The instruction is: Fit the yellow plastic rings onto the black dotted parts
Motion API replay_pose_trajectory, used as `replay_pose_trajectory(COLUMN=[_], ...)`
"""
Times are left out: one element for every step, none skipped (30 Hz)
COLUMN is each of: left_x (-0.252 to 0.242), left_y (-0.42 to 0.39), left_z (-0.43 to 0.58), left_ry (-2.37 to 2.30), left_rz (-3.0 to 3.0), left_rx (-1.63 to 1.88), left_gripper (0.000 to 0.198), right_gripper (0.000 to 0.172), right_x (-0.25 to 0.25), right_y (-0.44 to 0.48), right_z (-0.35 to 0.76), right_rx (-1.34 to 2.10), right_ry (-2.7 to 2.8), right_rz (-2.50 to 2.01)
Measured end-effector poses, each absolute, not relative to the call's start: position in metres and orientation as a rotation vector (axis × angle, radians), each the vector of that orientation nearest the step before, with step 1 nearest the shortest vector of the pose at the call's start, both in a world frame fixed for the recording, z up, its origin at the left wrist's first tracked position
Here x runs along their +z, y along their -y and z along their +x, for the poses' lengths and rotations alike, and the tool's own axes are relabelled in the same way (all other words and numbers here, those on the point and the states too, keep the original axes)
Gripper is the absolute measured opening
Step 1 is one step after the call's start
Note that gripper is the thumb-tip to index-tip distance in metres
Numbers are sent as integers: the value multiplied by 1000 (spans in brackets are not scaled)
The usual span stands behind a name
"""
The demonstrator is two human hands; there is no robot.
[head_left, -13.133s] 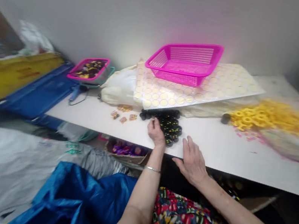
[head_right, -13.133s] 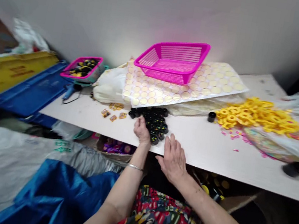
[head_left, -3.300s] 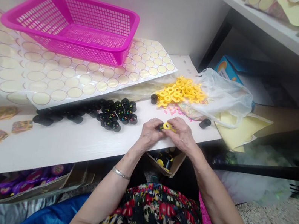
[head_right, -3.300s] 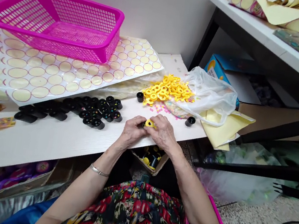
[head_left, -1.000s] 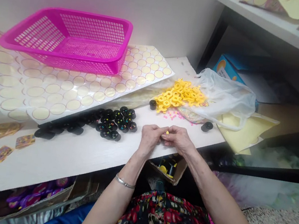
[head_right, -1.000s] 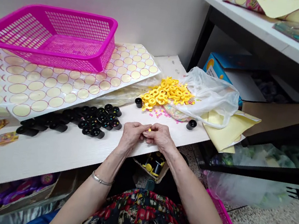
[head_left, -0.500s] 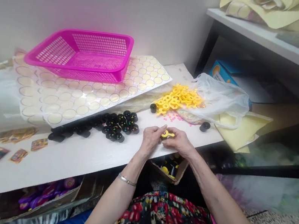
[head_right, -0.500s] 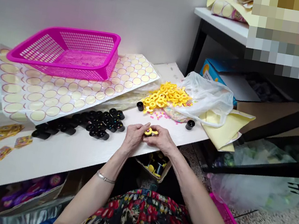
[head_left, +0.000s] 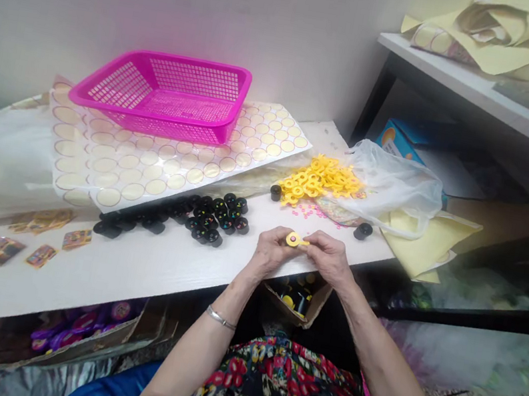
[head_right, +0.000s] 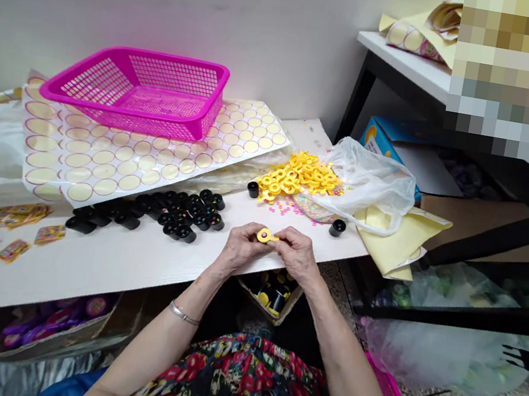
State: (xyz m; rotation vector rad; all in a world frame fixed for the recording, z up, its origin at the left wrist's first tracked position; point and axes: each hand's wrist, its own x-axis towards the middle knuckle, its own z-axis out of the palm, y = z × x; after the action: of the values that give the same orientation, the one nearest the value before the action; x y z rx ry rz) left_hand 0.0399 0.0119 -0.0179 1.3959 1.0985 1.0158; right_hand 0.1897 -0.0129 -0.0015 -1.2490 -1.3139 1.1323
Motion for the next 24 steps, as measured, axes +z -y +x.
replay_pose_trajectory(left_x=[-20, -21, -23, -24, -24, -25, -26, -27, -28, -29, -31, -32, -34, -35, -36, -36, -36, -36, -35, -35, -34, -33, -33, -33], left_y=[-12, -12, -12, -12, -12, -12, -12, -12, -12, -12, -12, -12, -12, -12, -12, -12, -12, -12, -13, -13, -13, -13, -13, -13], left_z=[40, 40, 39, 39, 39, 39, 39, 40, 40, 40, 40, 40, 40, 40, 39, 39, 39, 39, 39, 39, 39, 39, 39, 39], left_ry=[-1085, -1062, -1037, -1012, -995, -983, -974, -962, -945, -923, -901, -880, -866, -858, -856, -854, -851, -850, -854, -863, -876, -888, -889, -878], left_rz=[1475, 1555, 1626, 1686, 1730, 1758, 1775, 1784, 1790, 1797, 1808, 1823, 1841, 1859, 1874, 1885, 1894, 1899, 1900, 1897, 1890, 1882, 1874, 1868], left_rx=[1023, 1024, 1021, 1013, 1004, 1000, 1001, 1010, 1024, 1042, 1061, 1078, 1089, 1092, 1089, 1082, 1069, 1053, 1038, 1026, 1020, 1021, 1032, 1052], left_gripper=[33, 30, 28, 26, 25, 25, 24, 23, 22, 21, 19, 18, 16, 16, 15, 16, 16, 17, 17, 17, 17, 16, 15, 15], right_gripper=[16, 15, 15, 17, 21, 28, 35, 39, 41, 40, 38, 36, 35, 34, 33, 32, 31, 30, 28, 27, 27, 28, 30, 32], right_x=[1, 3, 4, 5, 5, 6, 8, 10, 13, 16, 20, 22, 24, 25, 24, 22, 20, 18, 16, 14, 13, 13, 13, 14], right_y=[11, 9, 6, 3, -1, -5, -9, -12, -15, -18, -20, -22, -24, -26, -27, -29, -29, -29, -28, -27, -25, -23, -21, -19], right_z=[192, 193, 195, 196, 197, 198, 198, 198, 199, 199, 198, 198, 197, 196, 195, 193, 192, 191, 190, 189, 188, 188, 189, 190], right_rx=[1098, 1081, 1076, 1076, 1083, 1103, 1142, 1203, 1281, 1367, 1446, 1508, 1552, 1585, 1611, 1633, 1646, 1650, 1639, 1618, 1594, 1576, 1566, 1565], right_ry=[1402, 1470, 1515, 1540, 1557, 1574, 1596, 1628, 1663, 1691, 1714, 1730, 1740, 1743, 1737, 1724, 1699, 1666, 1625, 1583, 1548, 1527, 1522, 1537], right_rz=[-1226, -1220, -1232, -1261, -1298, -1335, -1366, -1384, -1394, -1399, -1396, -1390, -1385, -1385, -1390, -1396, -1408, -1425, -1446, -1461, -1462, -1448, -1419, -1384])
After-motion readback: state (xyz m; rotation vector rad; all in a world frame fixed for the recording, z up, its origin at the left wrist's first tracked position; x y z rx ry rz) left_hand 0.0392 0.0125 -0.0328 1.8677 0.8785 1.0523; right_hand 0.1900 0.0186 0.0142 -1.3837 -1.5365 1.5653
